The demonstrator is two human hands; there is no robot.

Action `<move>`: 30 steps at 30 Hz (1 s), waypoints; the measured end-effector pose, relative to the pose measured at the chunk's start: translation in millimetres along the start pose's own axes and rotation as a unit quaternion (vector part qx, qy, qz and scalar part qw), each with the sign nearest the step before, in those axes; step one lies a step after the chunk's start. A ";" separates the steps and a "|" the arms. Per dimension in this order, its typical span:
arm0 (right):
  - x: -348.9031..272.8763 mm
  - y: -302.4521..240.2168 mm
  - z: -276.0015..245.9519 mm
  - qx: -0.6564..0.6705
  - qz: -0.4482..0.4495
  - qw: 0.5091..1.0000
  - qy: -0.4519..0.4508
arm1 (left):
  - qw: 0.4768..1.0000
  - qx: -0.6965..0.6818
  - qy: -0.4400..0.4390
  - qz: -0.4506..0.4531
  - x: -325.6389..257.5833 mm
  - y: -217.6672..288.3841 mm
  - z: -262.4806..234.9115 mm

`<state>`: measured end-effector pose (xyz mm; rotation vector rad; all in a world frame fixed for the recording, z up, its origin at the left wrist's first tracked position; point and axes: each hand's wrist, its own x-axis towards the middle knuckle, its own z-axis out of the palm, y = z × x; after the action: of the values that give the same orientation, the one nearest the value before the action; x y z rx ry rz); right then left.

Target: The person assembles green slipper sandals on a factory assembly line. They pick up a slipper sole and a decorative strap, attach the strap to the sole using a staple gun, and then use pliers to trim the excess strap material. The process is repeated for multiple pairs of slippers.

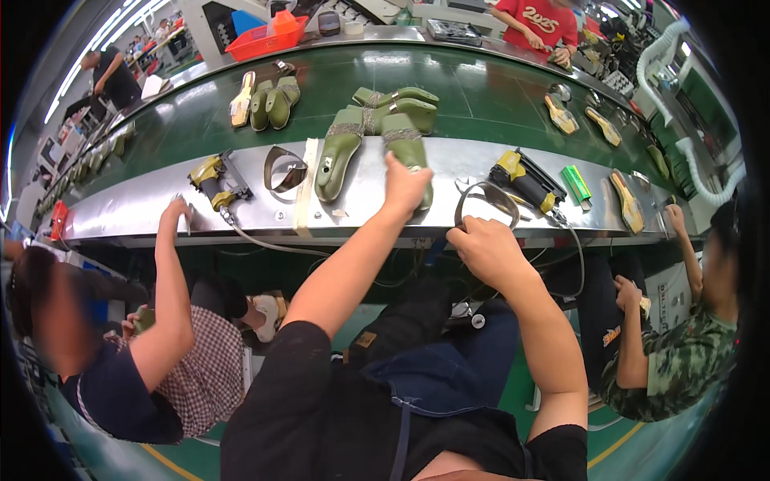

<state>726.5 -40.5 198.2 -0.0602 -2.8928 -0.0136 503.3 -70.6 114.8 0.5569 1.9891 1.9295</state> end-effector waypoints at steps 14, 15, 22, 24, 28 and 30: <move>-60.7 -30.1 0.5 0.186 0.073 0.980 0.018 | 0.953 0.291 -0.029 0.082 48.7 40.0 -155.6; -60.3 -32.3 0.7 0.194 0.070 0.978 0.014 | 0.971 0.222 -0.088 -0.007 58.0 41.0 -165.9; -37.3 -47.3 -1.1 0.217 0.068 0.973 0.049 | 0.994 0.060 -0.076 -0.042 24.2 12.8 -141.6; -23.9 -49.1 -3.9 0.212 0.059 0.975 0.041 | 0.991 0.119 -0.053 -0.036 -0.1 17.7 -119.8; 23.9 -55.7 -2.0 0.162 0.008 0.986 0.047 | 0.976 0.203 -0.083 -0.007 -19.0 30.9 -120.1; 55.4 -58.5 3.1 0.154 -0.001 0.987 0.050 | 0.971 0.226 -0.076 0.012 -9.8 30.9 -134.7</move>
<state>669.6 -96.7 208.6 -0.0009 -2.7591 0.4173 449.0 -192.8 150.8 0.8148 2.3318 1.3918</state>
